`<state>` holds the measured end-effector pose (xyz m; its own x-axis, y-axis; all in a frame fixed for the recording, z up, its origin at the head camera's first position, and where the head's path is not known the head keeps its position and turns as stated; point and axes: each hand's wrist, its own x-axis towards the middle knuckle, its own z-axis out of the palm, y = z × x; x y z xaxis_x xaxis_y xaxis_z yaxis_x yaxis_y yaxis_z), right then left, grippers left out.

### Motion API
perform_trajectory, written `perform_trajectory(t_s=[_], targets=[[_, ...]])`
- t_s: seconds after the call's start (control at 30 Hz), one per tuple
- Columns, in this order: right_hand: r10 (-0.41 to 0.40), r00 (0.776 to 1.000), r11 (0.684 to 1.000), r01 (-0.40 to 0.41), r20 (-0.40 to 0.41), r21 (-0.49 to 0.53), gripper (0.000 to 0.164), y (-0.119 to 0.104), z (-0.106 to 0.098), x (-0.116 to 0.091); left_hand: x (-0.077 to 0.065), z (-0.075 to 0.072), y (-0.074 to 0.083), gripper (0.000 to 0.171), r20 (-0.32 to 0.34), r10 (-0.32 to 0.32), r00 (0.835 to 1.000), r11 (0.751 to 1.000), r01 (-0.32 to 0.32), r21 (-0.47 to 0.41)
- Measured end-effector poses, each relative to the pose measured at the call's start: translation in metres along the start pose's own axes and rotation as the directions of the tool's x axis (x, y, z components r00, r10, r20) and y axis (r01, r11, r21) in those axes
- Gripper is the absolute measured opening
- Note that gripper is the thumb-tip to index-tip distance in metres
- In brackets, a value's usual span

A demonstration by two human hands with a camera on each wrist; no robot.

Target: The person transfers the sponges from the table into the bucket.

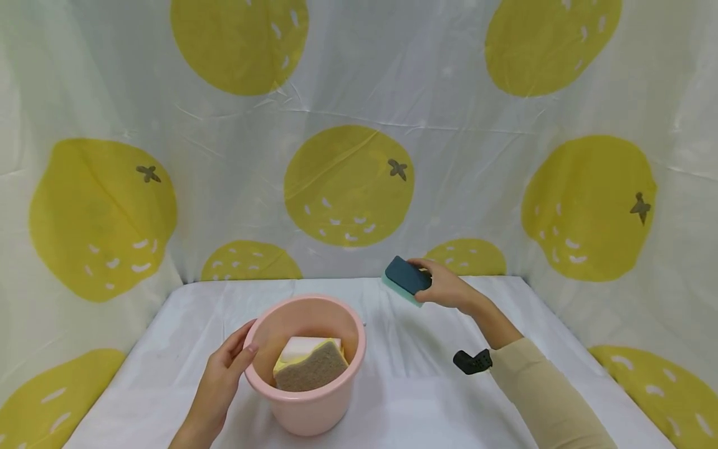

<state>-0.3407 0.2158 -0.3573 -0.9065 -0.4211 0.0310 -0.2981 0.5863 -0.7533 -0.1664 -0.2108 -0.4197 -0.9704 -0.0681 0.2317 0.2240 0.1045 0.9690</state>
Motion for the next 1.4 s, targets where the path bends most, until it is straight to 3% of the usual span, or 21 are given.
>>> perform_trajectory(t_s=[0.23, 0.43, 0.53, 0.83, 1.4], targets=[[-0.107, 0.993, 0.992, 0.109, 0.043, -0.065, 0.085, -0.042, 0.003, 0.0, -0.001, -0.002, 0.001, 0.051, -0.001, -0.017, 1.0, 1.0, 0.017, 0.019], [-0.204, 0.973, 0.969, 0.216, 0.109, -0.118, 0.087, -0.066, 0.009, 0.002, -0.002, -0.002, 0.002, 0.052, 0.007, -0.019, 1.0, 1.0, 0.019, 0.016], [-0.249, 0.956, 0.957, 0.268, 0.156, -0.109, 0.087, -0.077, 0.015, 0.002, -0.003, -0.002, 0.002, 0.052, 0.01, -0.039, 0.999, 0.999, 0.038, 0.016], [-0.371, 0.89, 0.899, 0.416, 0.267, -0.138, 0.086, -0.115, 0.028, 0.007, 0.0, 0.002, 0.001, 0.05, 0.008, -0.004, 1.0, 1.0, 0.004, 0.006], [-0.424, 0.784, 0.809, 0.552, 0.453, -0.199, 0.078, -0.157, 0.065, 0.018, -0.001, 0.002, 0.007, 0.057, 0.002, -0.108, 0.994, 0.993, 0.108, 0.052]])
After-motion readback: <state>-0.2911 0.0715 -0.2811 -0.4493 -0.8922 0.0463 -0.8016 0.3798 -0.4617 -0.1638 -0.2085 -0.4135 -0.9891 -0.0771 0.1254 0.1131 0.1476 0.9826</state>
